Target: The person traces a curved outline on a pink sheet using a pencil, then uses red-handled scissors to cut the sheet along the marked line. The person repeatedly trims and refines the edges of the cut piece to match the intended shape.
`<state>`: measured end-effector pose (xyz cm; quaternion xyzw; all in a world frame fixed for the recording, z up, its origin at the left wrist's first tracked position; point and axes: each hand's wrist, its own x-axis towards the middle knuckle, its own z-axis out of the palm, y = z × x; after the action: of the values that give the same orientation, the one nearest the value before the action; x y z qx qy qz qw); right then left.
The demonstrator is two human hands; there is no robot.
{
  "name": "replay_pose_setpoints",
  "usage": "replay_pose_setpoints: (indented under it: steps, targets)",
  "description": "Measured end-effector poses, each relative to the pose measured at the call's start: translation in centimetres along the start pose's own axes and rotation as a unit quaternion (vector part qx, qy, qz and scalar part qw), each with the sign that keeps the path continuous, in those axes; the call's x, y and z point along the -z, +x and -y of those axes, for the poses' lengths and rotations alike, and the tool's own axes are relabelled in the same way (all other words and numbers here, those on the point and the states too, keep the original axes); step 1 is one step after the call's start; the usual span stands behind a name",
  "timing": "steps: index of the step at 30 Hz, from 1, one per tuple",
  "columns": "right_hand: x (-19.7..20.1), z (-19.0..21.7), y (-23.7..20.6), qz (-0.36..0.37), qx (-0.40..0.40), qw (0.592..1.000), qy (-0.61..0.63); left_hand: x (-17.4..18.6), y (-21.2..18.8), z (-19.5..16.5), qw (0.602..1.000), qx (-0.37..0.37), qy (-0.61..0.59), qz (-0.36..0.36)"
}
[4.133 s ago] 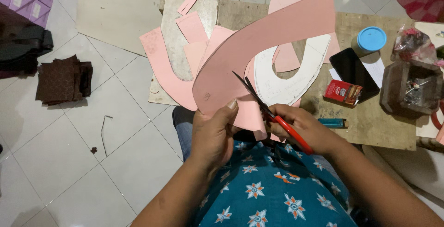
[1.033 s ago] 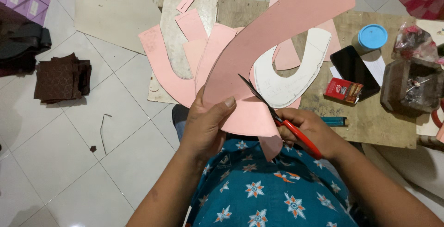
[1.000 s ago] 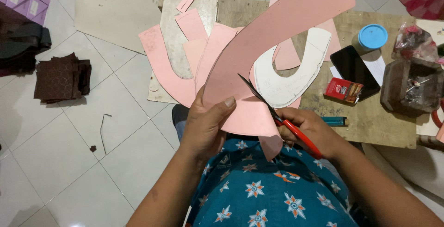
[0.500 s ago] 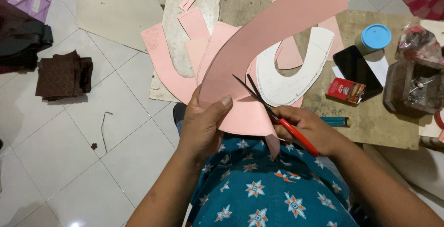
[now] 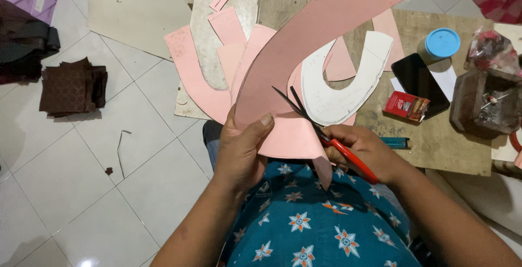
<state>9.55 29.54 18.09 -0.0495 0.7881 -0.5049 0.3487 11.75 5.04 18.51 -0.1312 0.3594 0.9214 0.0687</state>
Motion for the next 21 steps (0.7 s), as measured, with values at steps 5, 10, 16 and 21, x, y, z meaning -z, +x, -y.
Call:
replay_pose_setpoints:
  steps: [5,10,16,21]
  targets:
    - [-0.1,0.0,0.1,-0.006,-0.019,1.0,-0.001,-0.1,-0.1,0.1,1.0,0.02,0.002,-0.02]
    - [-0.1,-0.3,0.2,-0.004,0.001,1.0,0.012,0.2,-0.1,0.6,0.999,0.003,-0.035,0.002]
    - [-0.4,-0.6,0.5,0.022,0.012,0.998,0.055,0.6,-0.2,1.2,1.0,0.005,-0.016,-0.018]
    - [-0.4,-0.3,0.7,0.016,-0.015,0.999,0.042,0.8,-0.5,1.3,1.0,0.001,-0.02,0.003]
